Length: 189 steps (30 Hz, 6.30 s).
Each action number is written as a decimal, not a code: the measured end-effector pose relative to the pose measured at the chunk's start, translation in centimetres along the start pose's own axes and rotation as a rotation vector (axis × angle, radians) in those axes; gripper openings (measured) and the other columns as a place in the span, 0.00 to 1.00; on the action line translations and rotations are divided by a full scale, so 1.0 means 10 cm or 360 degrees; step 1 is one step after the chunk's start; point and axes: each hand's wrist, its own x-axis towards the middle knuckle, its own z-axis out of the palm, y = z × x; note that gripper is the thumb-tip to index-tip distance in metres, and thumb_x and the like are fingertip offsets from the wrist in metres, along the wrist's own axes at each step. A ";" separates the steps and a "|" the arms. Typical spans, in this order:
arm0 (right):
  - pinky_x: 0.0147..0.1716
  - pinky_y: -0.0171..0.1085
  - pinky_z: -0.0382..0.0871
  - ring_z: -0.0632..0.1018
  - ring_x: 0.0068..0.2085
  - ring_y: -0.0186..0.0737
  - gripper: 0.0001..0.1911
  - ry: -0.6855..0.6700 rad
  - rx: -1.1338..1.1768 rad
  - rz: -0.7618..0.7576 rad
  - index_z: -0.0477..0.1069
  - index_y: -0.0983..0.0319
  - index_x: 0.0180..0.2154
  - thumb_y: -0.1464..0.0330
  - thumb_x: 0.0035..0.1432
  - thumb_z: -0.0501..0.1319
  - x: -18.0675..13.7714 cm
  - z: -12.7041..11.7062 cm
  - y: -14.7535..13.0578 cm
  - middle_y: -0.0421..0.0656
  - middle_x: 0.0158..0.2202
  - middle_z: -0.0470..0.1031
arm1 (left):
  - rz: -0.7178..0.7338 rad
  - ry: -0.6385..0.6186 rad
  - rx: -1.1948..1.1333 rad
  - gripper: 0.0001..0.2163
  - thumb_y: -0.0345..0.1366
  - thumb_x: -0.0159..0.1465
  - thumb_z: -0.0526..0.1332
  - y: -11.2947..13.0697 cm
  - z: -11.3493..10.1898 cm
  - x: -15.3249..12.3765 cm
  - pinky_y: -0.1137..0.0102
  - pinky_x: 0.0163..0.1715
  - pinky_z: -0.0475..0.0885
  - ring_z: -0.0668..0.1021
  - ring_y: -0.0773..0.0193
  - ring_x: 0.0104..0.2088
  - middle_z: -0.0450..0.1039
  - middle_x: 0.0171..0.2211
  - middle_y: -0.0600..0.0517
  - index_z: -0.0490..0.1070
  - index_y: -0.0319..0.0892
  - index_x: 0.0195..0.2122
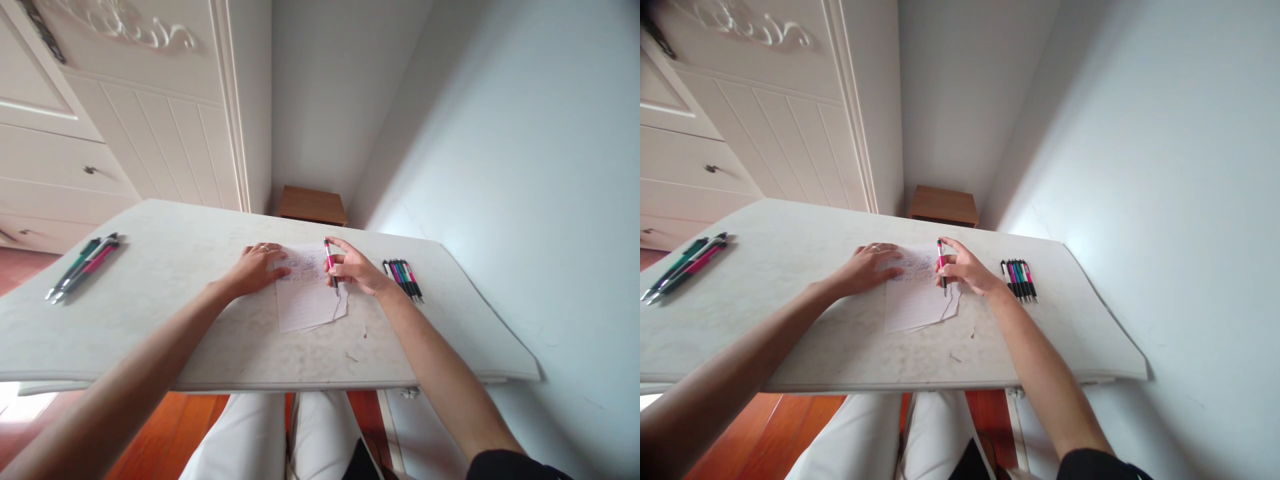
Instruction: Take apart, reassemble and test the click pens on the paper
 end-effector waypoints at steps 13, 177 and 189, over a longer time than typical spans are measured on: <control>0.21 0.33 0.58 0.57 0.19 0.29 0.28 -0.0002 0.0806 0.0156 0.56 0.61 0.20 0.46 0.58 0.53 0.03 -0.04 -0.10 0.34 0.18 0.53 | -0.0010 0.0021 -0.0043 0.21 0.53 0.65 0.53 0.00 0.00 -0.02 0.55 0.58 0.59 0.66 0.50 0.60 0.68 0.58 0.45 0.73 0.48 0.52; 0.49 0.43 0.63 0.69 0.53 0.54 0.29 0.1485 -0.2314 0.0630 0.67 0.62 0.51 0.48 0.57 0.57 -0.94 -0.91 -0.01 0.55 0.50 0.68 | 0.0069 0.0044 0.0071 0.23 0.53 0.64 0.51 -0.14 0.07 0.05 0.52 0.56 0.63 0.68 0.46 0.59 0.68 0.59 0.47 0.72 0.50 0.53; 0.51 0.44 0.66 0.73 0.47 0.48 0.17 0.1406 -0.2355 -0.0328 0.71 0.63 0.48 0.65 0.58 0.60 -0.87 -0.30 0.16 0.51 0.43 0.72 | 0.0021 0.0038 0.0078 0.21 0.52 0.65 0.53 -0.11 0.07 0.04 0.54 0.56 0.62 0.68 0.48 0.59 0.68 0.59 0.47 0.72 0.49 0.53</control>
